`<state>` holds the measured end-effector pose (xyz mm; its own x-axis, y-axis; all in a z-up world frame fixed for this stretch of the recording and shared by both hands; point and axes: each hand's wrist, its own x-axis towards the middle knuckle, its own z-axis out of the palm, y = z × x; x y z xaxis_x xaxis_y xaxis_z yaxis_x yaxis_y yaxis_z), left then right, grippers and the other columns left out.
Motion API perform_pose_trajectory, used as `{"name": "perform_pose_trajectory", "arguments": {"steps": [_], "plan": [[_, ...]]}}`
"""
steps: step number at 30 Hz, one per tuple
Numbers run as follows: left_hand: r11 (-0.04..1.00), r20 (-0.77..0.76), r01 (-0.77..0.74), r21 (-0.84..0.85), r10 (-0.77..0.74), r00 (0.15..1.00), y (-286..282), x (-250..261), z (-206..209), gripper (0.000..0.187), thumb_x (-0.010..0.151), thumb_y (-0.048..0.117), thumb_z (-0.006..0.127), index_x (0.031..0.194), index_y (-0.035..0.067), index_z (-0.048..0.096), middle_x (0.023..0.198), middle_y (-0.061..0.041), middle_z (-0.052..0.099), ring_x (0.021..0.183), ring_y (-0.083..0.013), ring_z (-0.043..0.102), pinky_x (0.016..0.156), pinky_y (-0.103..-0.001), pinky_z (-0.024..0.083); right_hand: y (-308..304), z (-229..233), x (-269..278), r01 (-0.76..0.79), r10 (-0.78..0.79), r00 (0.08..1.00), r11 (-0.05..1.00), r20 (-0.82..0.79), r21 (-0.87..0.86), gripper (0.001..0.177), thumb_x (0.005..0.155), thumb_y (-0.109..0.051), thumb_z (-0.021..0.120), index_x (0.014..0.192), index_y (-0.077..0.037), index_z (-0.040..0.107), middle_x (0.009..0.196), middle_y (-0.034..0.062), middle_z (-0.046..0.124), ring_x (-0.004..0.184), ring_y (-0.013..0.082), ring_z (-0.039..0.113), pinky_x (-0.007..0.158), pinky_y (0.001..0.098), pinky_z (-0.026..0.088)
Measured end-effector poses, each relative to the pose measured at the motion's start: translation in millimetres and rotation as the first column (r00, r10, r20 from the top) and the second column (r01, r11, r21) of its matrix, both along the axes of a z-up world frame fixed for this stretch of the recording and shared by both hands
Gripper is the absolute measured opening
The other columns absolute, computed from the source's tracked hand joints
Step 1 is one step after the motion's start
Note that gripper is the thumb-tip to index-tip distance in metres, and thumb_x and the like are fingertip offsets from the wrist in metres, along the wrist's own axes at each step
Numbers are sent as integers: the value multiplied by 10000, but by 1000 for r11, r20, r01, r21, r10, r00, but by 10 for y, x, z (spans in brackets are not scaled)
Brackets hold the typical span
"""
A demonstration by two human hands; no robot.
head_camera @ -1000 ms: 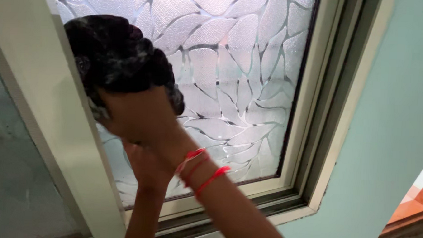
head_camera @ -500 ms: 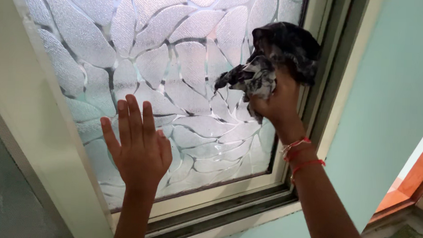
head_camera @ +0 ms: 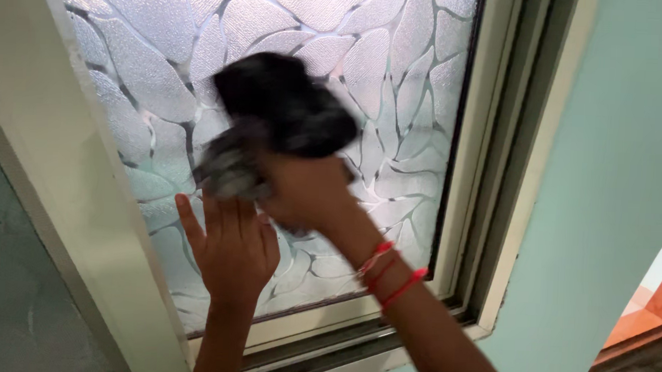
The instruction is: The person cleans a frosted glass window pane using a dark cloth held in their hand, wiping in circular and back-and-forth motions across the glass surface.
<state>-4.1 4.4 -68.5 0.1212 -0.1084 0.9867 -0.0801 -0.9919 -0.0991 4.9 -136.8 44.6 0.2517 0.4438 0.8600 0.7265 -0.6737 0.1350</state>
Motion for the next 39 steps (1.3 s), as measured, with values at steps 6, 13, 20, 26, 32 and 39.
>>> {"name": "perform_pose_trajectory", "arguments": {"steps": [6, 13, 20, 26, 32, 39], "plan": [[665, 237, 635, -393, -594, 769, 104, 254, -409, 796, 640, 364, 888, 1269, 0, 563, 1255, -186, 601, 1233, -345, 562, 1105, -442, 404, 677, 62, -345, -359, 382, 898, 923, 217, -142, 486, 760, -345, 752, 1178, -110, 671, 1009, 149, 704, 910, 389, 684, 756, 499, 540], [544, 219, 694, -472, -690, 689, 98, 238, -394, 790, 661, 298, 898, 1289, 25, 504, 1298, -168, 564, 1213, -347, 547, 1039, -445, 422, 754, 11, -335, -369, 410, 897, 899, 163, -234, 348, 789, -183, 715, 1118, -70, 710, 1016, 151, 700, 953, 378, 680, 811, 484, 548], [966, -84, 208, -157, -223, 971, 8, 13, -49, 384, 656, 258, 832, 990, 93, 744, 1017, -128, 716, 971, -362, 667, 895, -512, 504, 182, 224, -321, -354, 441, 887, 841, 139, -410, 390, 692, -214, 721, 1076, -147, 744, 1059, 126, 718, 1044, 357, 684, 952, 498, 532], [939, -23, 221, 263, -222, 975, 12, -23, 68, 88, 853, 107, 702, 768, 85, 715, 912, -120, 720, 935, -348, 702, 1012, -510, 530, -297, 140, -222, -345, 359, 933, 891, -5, -294, 504, 621, -287, 777, 1102, -139, 749, 1054, 141, 724, 1008, 377, 674, 923, 513, 517], [950, 18, 179, 257, -190, 982, -5, -191, 135, 486, 935, 92, 558, 1406, 12, 647, 1518, -133, 594, 1461, -247, 476, 1239, -424, 313, -1239, 26, 210, -195, 209, 976, 963, 65, -185, 414, 614, -229, 777, 1009, -108, 745, 933, 157, 733, 886, 383, 699, 807, 454, 564], [940, -34, 247, 237, -246, 969, -15, -204, 158, 517, 956, 121, 538, 1458, 3, 580, 1573, -142, 503, 1493, -262, 419, 1236, -452, 297, -2208, 112, 217, 200, -192, 979, 972, 74, -120, 482, 689, -249, 797, 1145, -91, 780, 881, 201, 742, 785, 417, 709, 725, 480, 579]]}}
